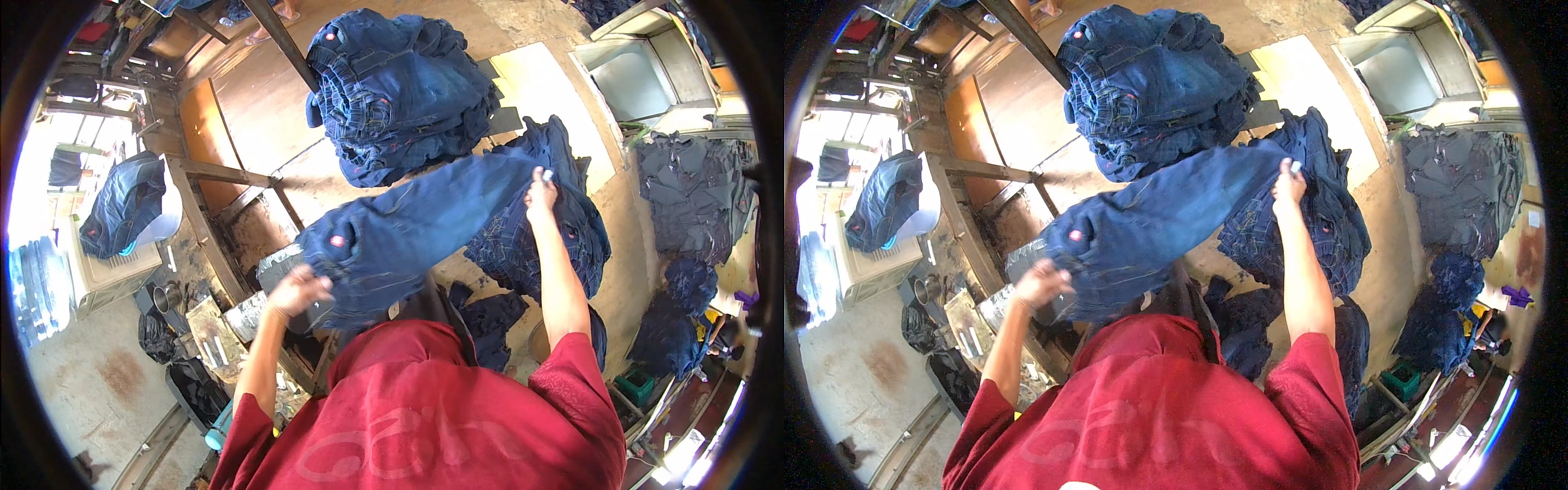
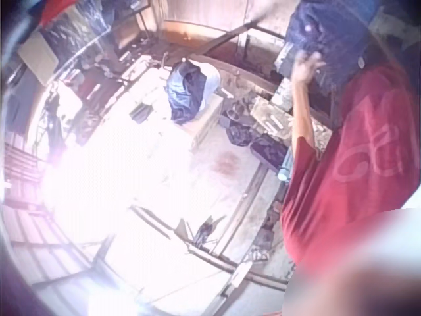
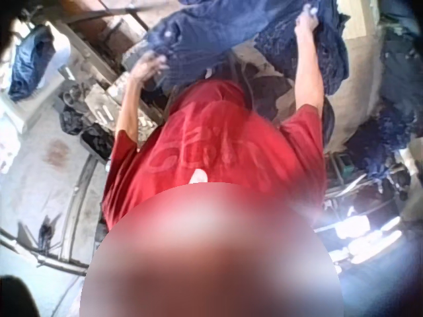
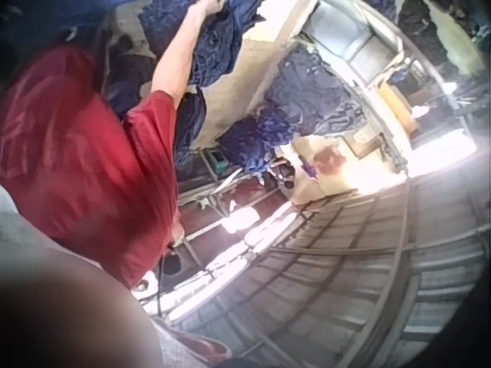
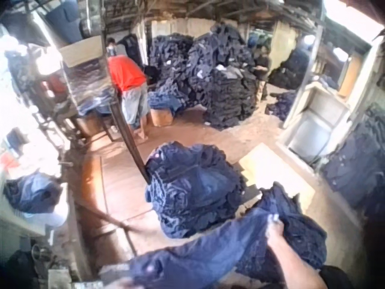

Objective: The person repeatedly picks up folded denim jeans from a pile, uses a small blade to cut loose threads on the seams, and places the jeans back on the pile. The person uses a bare foot to hold the jeans steady while cutting.

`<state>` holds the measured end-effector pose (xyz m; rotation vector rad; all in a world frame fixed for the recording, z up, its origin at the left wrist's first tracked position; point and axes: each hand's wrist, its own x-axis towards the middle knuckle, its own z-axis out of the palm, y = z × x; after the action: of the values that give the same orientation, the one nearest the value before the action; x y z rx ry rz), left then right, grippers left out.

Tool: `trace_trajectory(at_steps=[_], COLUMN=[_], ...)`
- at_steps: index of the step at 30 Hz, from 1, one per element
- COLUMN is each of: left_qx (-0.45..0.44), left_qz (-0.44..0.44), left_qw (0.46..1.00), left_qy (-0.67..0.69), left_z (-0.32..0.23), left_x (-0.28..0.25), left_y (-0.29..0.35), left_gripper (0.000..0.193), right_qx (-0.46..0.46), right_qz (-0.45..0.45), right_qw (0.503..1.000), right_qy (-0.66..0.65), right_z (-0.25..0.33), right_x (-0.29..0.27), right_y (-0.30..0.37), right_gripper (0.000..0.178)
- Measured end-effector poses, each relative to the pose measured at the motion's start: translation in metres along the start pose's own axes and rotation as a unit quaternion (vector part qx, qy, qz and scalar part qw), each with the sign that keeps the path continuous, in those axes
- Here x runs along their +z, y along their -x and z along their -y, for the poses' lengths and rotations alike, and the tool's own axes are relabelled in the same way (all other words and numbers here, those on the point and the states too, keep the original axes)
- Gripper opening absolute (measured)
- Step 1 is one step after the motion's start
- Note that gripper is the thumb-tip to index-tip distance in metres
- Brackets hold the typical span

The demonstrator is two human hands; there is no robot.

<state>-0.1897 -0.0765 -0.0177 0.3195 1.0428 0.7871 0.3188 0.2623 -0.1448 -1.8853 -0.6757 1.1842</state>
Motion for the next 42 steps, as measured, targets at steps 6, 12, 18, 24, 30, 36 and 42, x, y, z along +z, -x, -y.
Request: trace_trajectory(at_steps=[6, 12, 18, 24, 30, 36, 42], left_qx=[-0.005, 0.116, 0.141, 0.152, 0.165, -0.06, -0.11], left_qz=[0.089, 0.081, 0.056, -0.1, 0.088, -0.063, -0.211], left_qw=[0.992, 0.932, 0.872, 0.909, 0.874, 0.961, 0.915], left_qy=[-0.092, 0.335, 0.466, 0.376, 0.449, -0.264, -0.325], left_z=[0.047, -0.024, -0.015, 0.01, 0.055, 0.099, 0.054], left_x=[0.124, 0.2, 0.144, 0.026, -0.022, -0.028, -0.079], left_y=[-0.08, -0.184, -0.159, -0.06, 0.017, 0.082, 0.175], left_gripper=[0.058, 0.053, 0.064, 0.06, 0.054, 0.036, 0.057], right_qx=[0.002, -0.308, -0.49, -0.346, -0.328, -0.245, -0.221], right_qz=[-0.045, 0.053, 0.133, 0.409, 0.586, 0.558, 0.461], right_qw=[0.995, 0.891, 0.753, 0.728, 0.679, 0.75, 0.789], right_qy=[-0.084, 0.33, 0.418, 0.428, 0.295, 0.258, 0.34], right_z=[0.0, -0.057, -0.031, -0.042, -0.027, 0.024, 0.042], right_x=[-0.045, 0.002, 0.04, 0.077, 0.134, 0.081, 0.064], right_y=[0.105, 0.289, 0.29, 0.405, 0.491, 0.472, 0.426], right_gripper=[0.051, 0.067, 0.028, 0.029, 0.028, 0.032, 0.012])
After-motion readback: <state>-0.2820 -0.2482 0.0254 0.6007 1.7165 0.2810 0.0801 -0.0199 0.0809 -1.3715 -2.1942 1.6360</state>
